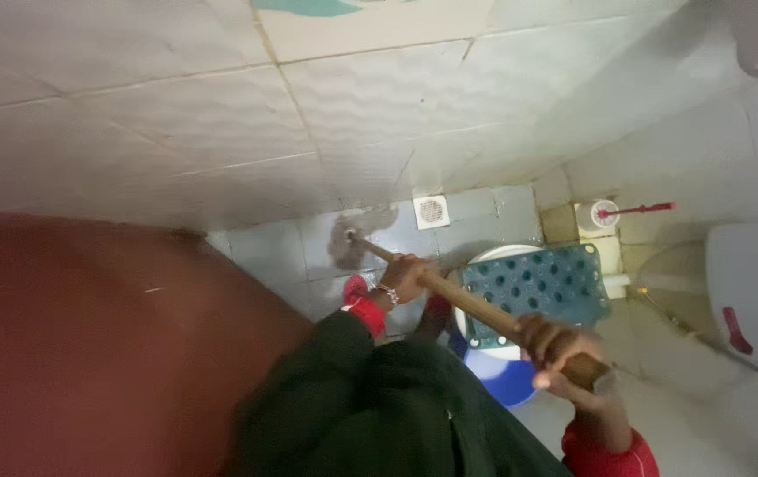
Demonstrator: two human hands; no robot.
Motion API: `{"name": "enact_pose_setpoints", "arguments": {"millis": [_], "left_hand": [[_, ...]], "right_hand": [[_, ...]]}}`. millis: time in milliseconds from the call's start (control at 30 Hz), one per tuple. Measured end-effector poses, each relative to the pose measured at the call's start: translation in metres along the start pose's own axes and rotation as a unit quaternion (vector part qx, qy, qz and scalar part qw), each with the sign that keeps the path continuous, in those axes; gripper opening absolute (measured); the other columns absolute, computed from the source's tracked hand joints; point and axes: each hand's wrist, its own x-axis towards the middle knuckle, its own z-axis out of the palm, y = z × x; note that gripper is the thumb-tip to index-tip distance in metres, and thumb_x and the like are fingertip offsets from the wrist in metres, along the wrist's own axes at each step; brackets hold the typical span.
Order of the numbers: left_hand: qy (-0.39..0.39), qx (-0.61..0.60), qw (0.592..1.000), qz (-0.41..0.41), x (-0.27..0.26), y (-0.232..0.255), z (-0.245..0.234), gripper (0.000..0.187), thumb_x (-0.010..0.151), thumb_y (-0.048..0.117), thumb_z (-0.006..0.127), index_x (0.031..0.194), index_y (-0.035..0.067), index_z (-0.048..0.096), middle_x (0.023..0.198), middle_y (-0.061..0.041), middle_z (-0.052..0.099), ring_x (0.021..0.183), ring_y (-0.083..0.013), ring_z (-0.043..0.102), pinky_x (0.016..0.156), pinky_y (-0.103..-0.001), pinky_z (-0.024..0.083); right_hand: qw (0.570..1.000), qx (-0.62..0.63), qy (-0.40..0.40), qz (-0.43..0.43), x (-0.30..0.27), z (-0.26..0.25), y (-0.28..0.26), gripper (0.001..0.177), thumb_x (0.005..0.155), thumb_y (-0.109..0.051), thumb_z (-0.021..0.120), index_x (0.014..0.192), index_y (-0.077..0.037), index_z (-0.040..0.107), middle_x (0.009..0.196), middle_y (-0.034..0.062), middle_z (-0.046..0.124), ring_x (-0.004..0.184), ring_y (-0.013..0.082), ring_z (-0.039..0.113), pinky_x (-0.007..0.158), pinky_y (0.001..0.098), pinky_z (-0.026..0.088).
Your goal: The person cleans the tiled floor of a small room using a mop and a bucket of soapy water, working around the base of a toilet.
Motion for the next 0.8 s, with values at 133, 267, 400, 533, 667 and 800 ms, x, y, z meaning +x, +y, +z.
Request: {"name": "enact_pose_setpoints", "arguments": {"millis": [133, 267, 400, 533, 667, 800], "left_hand": [[-0.004, 0.048, 0.997, -0.055, -0.034, -0.053, -0.017, 0.011, 0.077, 0.02, 0.071, 0.086, 0.013, 0.071, 0.087, -0.01, 0.072, 0.093, -0.0356, 0.067, 0.087, -0.053, 0.049], [0.022, 0.035, 0.986, -0.162, -0.079, -0.093, -0.039, 0.009, 0.079, 0.015, 0.068, 0.087, 0.014, 0.071, 0.089, -0.01, 0.073, 0.094, -0.0331, 0.068, 0.087, -0.05, 0.052], [0.091, 0.024, 0.968, -0.233, -0.121, -0.114, -0.051, 0.022, 0.075, 0.027, 0.078, 0.086, 0.009, 0.071, 0.093, -0.013, 0.072, 0.095, -0.0345, 0.068, 0.085, -0.051, 0.053], [0.127, 0.026, 0.946, -0.295, -0.12, -0.109, -0.029, 0.029, 0.074, 0.03, 0.081, 0.086, 0.006, 0.07, 0.096, -0.015, 0.069, 0.093, -0.0353, 0.068, 0.082, -0.048, 0.055], [0.117, 0.02, 0.963, -0.244, -0.1, -0.086, -0.001, 0.016, 0.079, 0.024, 0.073, 0.083, 0.009, 0.07, 0.092, -0.013, 0.071, 0.092, -0.0357, 0.068, 0.08, -0.05, 0.053], [0.114, 0.008, 0.978, -0.173, -0.066, -0.058, 0.023, 0.009, 0.081, 0.02, 0.068, 0.082, 0.011, 0.069, 0.089, -0.012, 0.071, 0.09, -0.0361, 0.068, 0.079, -0.051, 0.052]], "right_hand": [[0.996, 0.082, 0.019, 0.035, 0.008, 0.005, 0.039, 0.019, 0.086, -0.01, 0.082, 0.089, -0.014, 0.063, 0.088, 0.004, 0.065, 0.098, 0.0247, 0.063, 0.103, 0.0528, 0.046], [0.994, 0.085, -0.021, 0.069, 0.023, 0.033, 0.079, 0.019, 0.087, -0.01, 0.081, 0.089, -0.013, 0.062, 0.104, 0.0085, 0.067, 0.122, 0.032, 0.061, 0.112, 0.0574, 0.043], [0.991, 0.058, -0.067, 0.1, 0.028, 0.056, 0.103, 0.015, 0.089, -0.016, 0.073, 0.095, -0.012, 0.061, 0.117, 0.0097, 0.067, 0.134, 0.0335, 0.054, 0.116, 0.0571, 0.042], [0.981, 0.006, -0.071, 0.178, 0.014, 0.058, 0.091, 0.02, 0.088, -0.014, 0.08, 0.09, -0.014, 0.061, 0.108, 0.0081, 0.07, 0.128, 0.0336, 0.061, 0.112, 0.0549, 0.047], [0.981, 0.004, -0.031, 0.19, 0.004, 0.039, 0.057, 0.02, 0.087, -0.015, 0.083, 0.089, -0.015, 0.063, 0.099, 0.0061, 0.075, 0.101, 0.0269, 0.072, 0.103, 0.051, 0.056], [0.984, -0.06, -0.043, 0.16, 0.002, 0.022, 0.009, 0.014, 0.084, -0.011, 0.078, 0.09, -0.012, 0.065, 0.098, 0.0063, 0.075, 0.101, 0.0249, 0.073, 0.107, 0.0483, 0.053]]}}
